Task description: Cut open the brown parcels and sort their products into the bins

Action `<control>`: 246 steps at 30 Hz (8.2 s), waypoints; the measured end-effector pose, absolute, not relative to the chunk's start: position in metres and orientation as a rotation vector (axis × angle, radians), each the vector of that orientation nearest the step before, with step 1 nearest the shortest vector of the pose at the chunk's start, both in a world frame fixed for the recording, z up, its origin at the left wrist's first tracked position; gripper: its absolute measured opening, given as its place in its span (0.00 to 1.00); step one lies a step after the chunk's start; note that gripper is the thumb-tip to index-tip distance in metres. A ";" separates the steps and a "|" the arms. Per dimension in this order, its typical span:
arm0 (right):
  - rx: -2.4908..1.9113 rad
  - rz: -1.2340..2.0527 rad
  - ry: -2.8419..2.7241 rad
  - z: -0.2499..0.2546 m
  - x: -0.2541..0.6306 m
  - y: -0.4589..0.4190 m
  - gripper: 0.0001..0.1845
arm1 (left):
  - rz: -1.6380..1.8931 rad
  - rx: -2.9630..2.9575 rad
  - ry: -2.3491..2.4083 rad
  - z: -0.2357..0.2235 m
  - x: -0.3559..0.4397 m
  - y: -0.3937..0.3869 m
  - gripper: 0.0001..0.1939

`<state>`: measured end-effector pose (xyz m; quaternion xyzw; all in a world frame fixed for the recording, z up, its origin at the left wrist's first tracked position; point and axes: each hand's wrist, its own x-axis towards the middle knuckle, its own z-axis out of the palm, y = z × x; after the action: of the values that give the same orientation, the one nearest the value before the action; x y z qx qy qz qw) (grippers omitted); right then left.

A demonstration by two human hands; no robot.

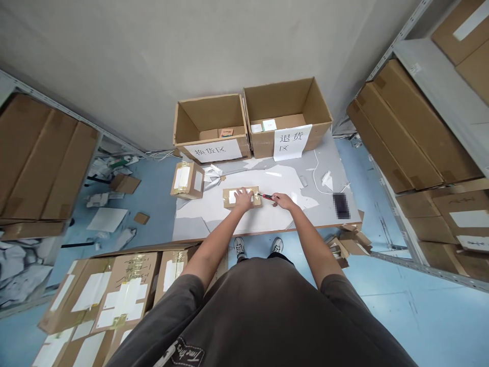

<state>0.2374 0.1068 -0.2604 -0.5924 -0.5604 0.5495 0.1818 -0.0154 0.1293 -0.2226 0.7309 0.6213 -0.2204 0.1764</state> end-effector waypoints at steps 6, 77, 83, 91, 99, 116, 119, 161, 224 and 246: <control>-1.582 1.594 -1.776 -0.261 0.250 0.132 0.14 | -0.642 2.058 1.789 -0.221 -0.013 0.131 0.44; -1.527 2.152 -1.304 -0.287 0.252 0.112 0.20 | -0.554 2.031 1.800 -0.217 -0.015 0.129 0.39; -1.538 2.103 -1.280 -0.286 0.256 0.099 0.21 | -0.548 2.024 1.772 -0.218 -0.019 0.133 0.40; -1.546 1.827 -1.191 -0.254 0.262 0.092 0.22 | -0.370 1.999 1.794 -0.208 -0.028 0.123 0.33; -1.390 1.506 -1.033 -0.213 0.263 0.089 0.35 | -0.464 2.177 1.648 -0.199 -0.034 0.154 0.27; -1.514 1.358 -1.198 -0.241 0.229 0.061 0.31 | -0.450 2.326 1.423 -0.217 -0.029 0.163 0.27; -1.515 1.318 -1.335 -0.252 0.231 0.061 0.28 | -0.444 2.350 1.407 -0.218 -0.029 0.159 0.25; -1.774 0.703 -2.157 -0.286 0.260 0.097 0.20 | -0.326 2.244 1.524 -0.232 -0.034 0.149 0.21; -1.594 0.639 -2.088 -0.269 0.180 0.060 0.19 | -0.235 2.152 1.719 -0.198 -0.110 0.133 0.18; -1.844 0.254 -2.355 -0.253 0.113 0.045 0.15 | -0.113 1.795 1.852 -0.221 -0.143 0.171 0.18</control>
<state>0.1129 0.0454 -0.2528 -0.6129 -0.7825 0.0845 0.0697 -0.1434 0.1712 -0.2209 0.6681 0.6896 -0.0421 0.2762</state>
